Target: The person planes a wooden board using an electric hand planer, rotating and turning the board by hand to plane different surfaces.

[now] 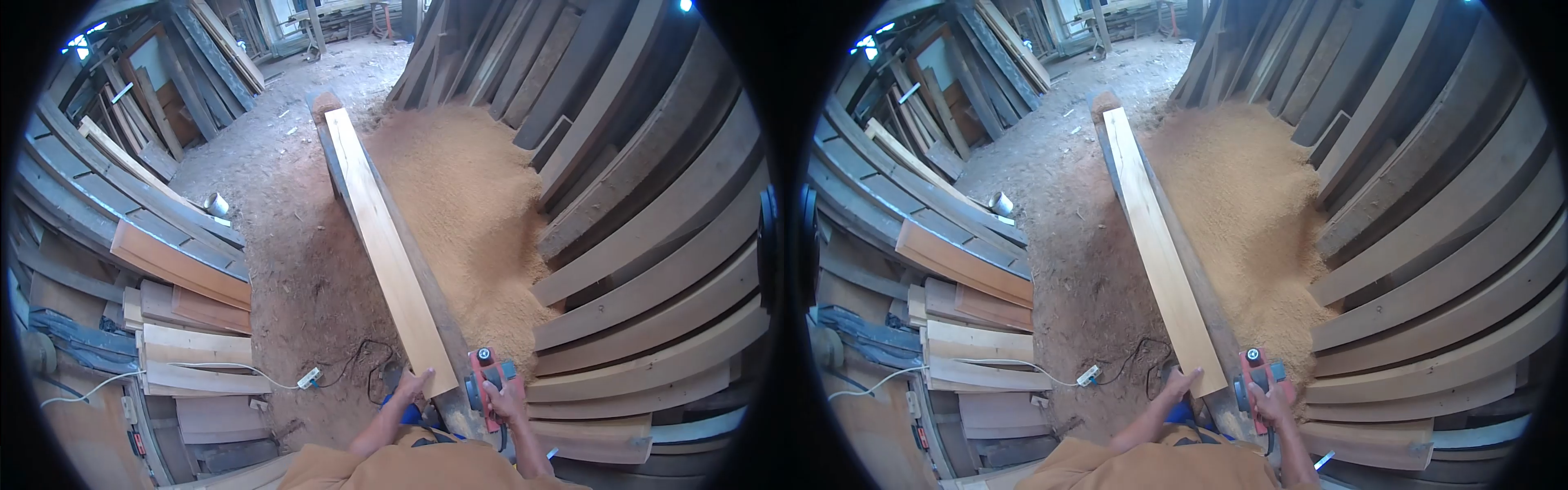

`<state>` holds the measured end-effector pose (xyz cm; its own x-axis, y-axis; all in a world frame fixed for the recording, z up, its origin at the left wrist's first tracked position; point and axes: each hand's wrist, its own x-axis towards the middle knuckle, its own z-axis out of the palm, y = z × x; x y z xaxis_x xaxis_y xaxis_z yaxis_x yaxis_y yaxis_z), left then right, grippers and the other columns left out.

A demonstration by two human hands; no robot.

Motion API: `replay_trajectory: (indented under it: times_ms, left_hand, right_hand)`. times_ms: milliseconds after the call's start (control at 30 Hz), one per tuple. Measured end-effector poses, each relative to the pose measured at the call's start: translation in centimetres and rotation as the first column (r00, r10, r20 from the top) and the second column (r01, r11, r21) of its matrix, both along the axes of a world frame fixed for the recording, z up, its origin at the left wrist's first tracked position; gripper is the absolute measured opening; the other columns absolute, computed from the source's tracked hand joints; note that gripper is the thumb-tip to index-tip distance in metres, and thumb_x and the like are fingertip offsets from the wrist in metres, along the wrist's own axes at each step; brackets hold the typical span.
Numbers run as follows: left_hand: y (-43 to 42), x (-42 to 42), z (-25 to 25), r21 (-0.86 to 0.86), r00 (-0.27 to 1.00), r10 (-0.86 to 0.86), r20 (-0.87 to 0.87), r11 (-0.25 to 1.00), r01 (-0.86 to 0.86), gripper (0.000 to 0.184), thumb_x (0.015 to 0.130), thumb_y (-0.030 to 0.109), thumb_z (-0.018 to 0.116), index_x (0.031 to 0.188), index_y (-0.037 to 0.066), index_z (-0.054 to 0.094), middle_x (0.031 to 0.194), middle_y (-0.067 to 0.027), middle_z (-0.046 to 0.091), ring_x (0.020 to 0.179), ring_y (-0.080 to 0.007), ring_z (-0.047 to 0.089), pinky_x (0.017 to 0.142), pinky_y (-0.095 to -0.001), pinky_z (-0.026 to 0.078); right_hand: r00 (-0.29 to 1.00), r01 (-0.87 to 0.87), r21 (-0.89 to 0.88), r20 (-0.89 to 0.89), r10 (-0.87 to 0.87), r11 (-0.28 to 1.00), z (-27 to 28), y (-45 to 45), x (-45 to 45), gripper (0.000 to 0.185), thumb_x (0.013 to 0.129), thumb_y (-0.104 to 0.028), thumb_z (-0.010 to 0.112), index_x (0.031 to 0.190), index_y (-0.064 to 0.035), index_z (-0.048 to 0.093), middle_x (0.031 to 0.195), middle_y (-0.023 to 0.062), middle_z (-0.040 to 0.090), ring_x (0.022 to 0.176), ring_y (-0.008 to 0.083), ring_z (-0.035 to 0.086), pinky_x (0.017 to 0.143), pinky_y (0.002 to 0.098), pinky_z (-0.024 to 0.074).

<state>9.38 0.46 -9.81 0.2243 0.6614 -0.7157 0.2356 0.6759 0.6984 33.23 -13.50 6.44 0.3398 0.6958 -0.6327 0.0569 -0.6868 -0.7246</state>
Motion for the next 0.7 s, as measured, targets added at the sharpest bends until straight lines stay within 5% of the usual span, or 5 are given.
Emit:
replay_trajectory:
  times_ms: [133,233,400,567,700]
  left_hand:
    - [-0.1,-1.6,1.1,-0.018,0.995,0.097,-0.029,0.995,-0.098,0.066,0.081,0.029,0.088,0.127,-0.009,0.058,0.114,-0.0188,0.073,0.099,-0.0245,0.074,0.083,-0.0408,0.061]
    - [0.1,-4.1,9.9,0.149,0.945,-0.073,-0.319,0.981,0.126,0.069,0.077,0.034,0.088,0.122,-0.010,0.061,0.111,-0.0226,0.073,0.098,-0.0316,0.074,0.083,-0.0395,0.061]
    - [-0.8,-6.2,10.9,0.211,0.695,-0.031,-0.718,0.942,0.260,0.085,0.070,0.043,0.086,0.126,-0.011,0.051,0.121,-0.0287,0.066,0.113,-0.0397,0.068,0.098,-0.0467,0.054]
    - [-1.5,-6.1,9.0,0.238,0.806,-0.016,-0.591,0.952,0.193,0.088,0.072,0.046,0.083,0.130,-0.008,0.045,0.126,-0.0313,0.063,0.120,-0.0438,0.063,0.103,-0.0487,0.050]
    - [-2.1,-4.6,8.2,0.273,0.812,0.059,-0.581,0.954,0.126,0.082,0.073,0.041,0.083,0.132,-0.002,0.045,0.124,-0.0299,0.065,0.118,-0.0442,0.064,0.102,-0.0487,0.051]
  right_hand:
    - [0.993,-0.083,-0.043,-0.084,0.079,0.996,-1.1,-2.4,0.4,0.090,0.095,-0.041,0.069,0.163,-0.0026,0.023,0.067,0.0059,0.060,0.052,0.0156,0.058,0.047,0.0318,0.0480]
    - [0.989,-0.082,-0.073,-0.132,0.072,0.994,3.0,-1.9,-1.5,0.080,0.096,-0.037,0.070,0.161,-0.0091,0.031,0.067,0.0057,0.060,0.051,0.0158,0.058,0.044,0.0322,0.0464]
    - [0.983,-0.127,-0.117,-0.144,0.110,0.985,0.3,-1.7,-1.4,0.071,0.095,-0.035,0.071,0.155,-0.0111,0.041,0.072,0.0083,0.063,0.054,0.0174,0.060,0.044,0.0338,0.0473]
    - [0.988,-0.155,-0.086,-0.013,0.155,0.984,0.2,-1.6,-1.6,0.038,0.096,-0.037,0.071,0.108,-0.0016,0.068,0.068,0.0071,0.064,0.054,0.0171,0.063,0.048,0.0352,0.0495]
    - [0.986,-0.161,-0.046,0.029,0.162,0.986,-1.6,-2.1,-1.3,0.037,0.095,-0.038,0.072,0.103,-0.0019,0.069,0.068,0.0055,0.065,0.055,0.0159,0.063,0.051,0.0336,0.0510]
